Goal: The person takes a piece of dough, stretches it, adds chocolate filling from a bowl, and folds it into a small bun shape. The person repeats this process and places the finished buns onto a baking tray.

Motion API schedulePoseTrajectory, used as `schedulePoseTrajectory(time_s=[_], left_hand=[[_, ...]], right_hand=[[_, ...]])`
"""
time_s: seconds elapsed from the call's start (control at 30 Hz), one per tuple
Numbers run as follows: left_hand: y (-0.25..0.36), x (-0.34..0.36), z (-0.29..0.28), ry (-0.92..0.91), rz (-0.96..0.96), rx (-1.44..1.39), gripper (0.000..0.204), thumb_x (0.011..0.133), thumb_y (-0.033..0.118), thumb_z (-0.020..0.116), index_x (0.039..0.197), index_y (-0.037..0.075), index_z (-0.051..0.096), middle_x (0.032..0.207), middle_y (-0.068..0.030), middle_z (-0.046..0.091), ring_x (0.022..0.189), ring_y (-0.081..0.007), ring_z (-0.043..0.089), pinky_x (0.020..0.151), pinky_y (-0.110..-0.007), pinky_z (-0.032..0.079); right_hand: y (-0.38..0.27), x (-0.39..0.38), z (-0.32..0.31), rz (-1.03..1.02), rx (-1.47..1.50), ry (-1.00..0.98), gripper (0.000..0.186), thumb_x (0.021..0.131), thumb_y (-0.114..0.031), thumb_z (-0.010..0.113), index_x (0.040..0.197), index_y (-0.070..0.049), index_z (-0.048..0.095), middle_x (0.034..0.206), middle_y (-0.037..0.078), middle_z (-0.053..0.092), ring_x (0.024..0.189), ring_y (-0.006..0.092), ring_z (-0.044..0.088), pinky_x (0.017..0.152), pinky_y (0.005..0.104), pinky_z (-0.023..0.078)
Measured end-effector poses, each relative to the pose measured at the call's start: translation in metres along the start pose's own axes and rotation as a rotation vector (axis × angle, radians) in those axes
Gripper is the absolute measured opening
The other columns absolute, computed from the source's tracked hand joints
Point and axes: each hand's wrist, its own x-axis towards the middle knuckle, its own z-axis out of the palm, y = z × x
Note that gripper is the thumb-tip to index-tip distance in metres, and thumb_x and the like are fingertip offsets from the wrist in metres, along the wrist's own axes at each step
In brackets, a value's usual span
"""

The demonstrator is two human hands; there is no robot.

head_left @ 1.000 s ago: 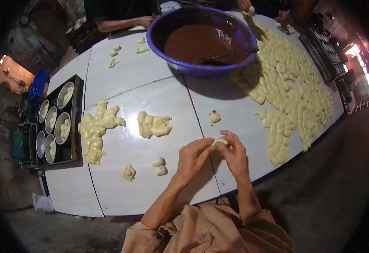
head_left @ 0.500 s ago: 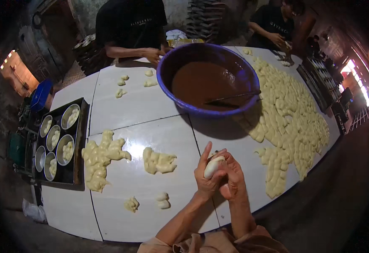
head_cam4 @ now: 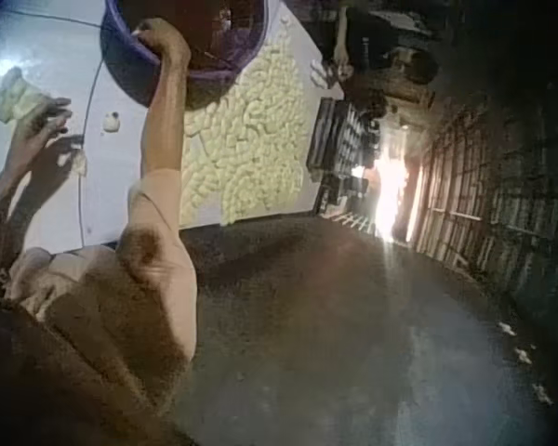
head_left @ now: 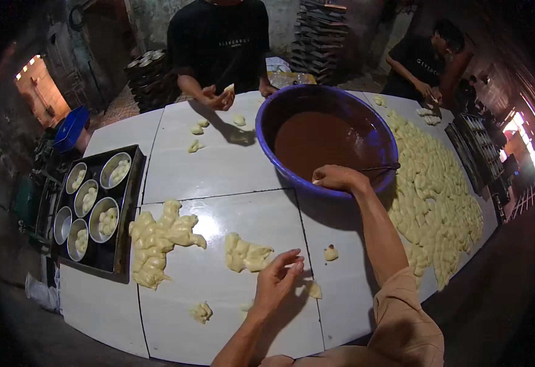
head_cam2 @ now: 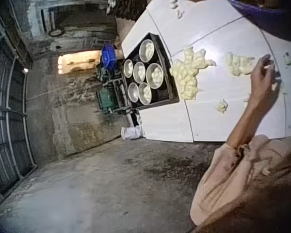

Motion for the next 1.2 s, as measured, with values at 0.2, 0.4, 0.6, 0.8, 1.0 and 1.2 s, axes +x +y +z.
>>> schedulePoseTrajectory(time_s=[0.2,0.4,0.6,0.8,1.0,1.2], left_hand=[[-0.001,-0.007,-0.010,0.024,-0.076,0.000,0.041,0.099,0.022,0.063,0.128,-0.006,0.056,0.115,-0.0166,0.067,0.101,-0.0199,0.066,0.089,-0.032,0.055],[-0.001,-0.002,-0.006,-0.030,-0.002,0.039,0.041,0.098,0.025,0.063,0.127,-0.005,0.058,0.115,-0.0159,0.067,0.101,-0.0204,0.067,0.087,-0.032,0.055],[0.022,0.023,0.013,-0.046,-0.014,-0.256,0.046,0.103,0.035,0.053,0.136,0.003,0.053,0.130,-0.0097,0.061,0.115,-0.0202,0.061,0.092,-0.037,0.052],[0.002,0.015,0.002,-0.041,-0.061,-0.634,0.045,0.102,0.034,0.055,0.132,0.000,0.055,0.124,-0.0095,0.063,0.114,-0.0214,0.062,0.096,-0.038,0.051],[-0.012,-0.010,-0.030,0.263,-0.086,-0.433,0.033,0.093,0.026,0.071,0.111,-0.001,0.065,0.101,-0.0092,0.069,0.090,-0.0178,0.068,0.086,-0.031,0.057],[-0.011,-0.027,-0.024,0.336,-0.036,-0.275,0.029,0.092,0.015,0.072,0.115,-0.003,0.070,0.104,-0.0104,0.071,0.092,-0.0126,0.066,0.079,-0.025,0.056]], right_hand=[[0.004,0.012,0.011,0.057,0.040,-0.049,0.031,0.084,-0.027,0.064,0.104,-0.004,0.070,0.092,0.009,0.069,0.081,0.0211,0.063,0.076,0.0406,0.049],[-0.053,-0.036,-0.012,-0.090,1.277,0.048,0.016,0.094,-0.020,0.067,0.096,-0.006,0.059,0.083,0.005,0.063,0.067,0.0113,0.061,0.056,0.0262,0.053],[-0.104,-0.081,0.033,-0.121,1.510,0.169,0.018,0.094,-0.021,0.067,0.099,-0.007,0.058,0.086,0.003,0.064,0.067,0.0097,0.064,0.056,0.0227,0.055],[-0.114,-0.121,0.107,-0.115,1.682,0.236,0.017,0.098,-0.018,0.062,0.109,-0.007,0.055,0.088,0.002,0.064,0.070,0.0095,0.065,0.062,0.0236,0.058],[-0.117,-0.160,0.151,-0.118,1.530,0.225,0.034,0.089,-0.015,0.067,0.120,-0.006,0.055,0.107,0.006,0.061,0.100,0.0142,0.061,0.089,0.0327,0.052],[-0.162,-0.173,0.191,-0.197,0.578,0.699,0.040,0.084,-0.007,0.075,0.122,-0.003,0.063,0.120,0.013,0.058,0.105,0.0222,0.063,0.088,0.0334,0.053]])
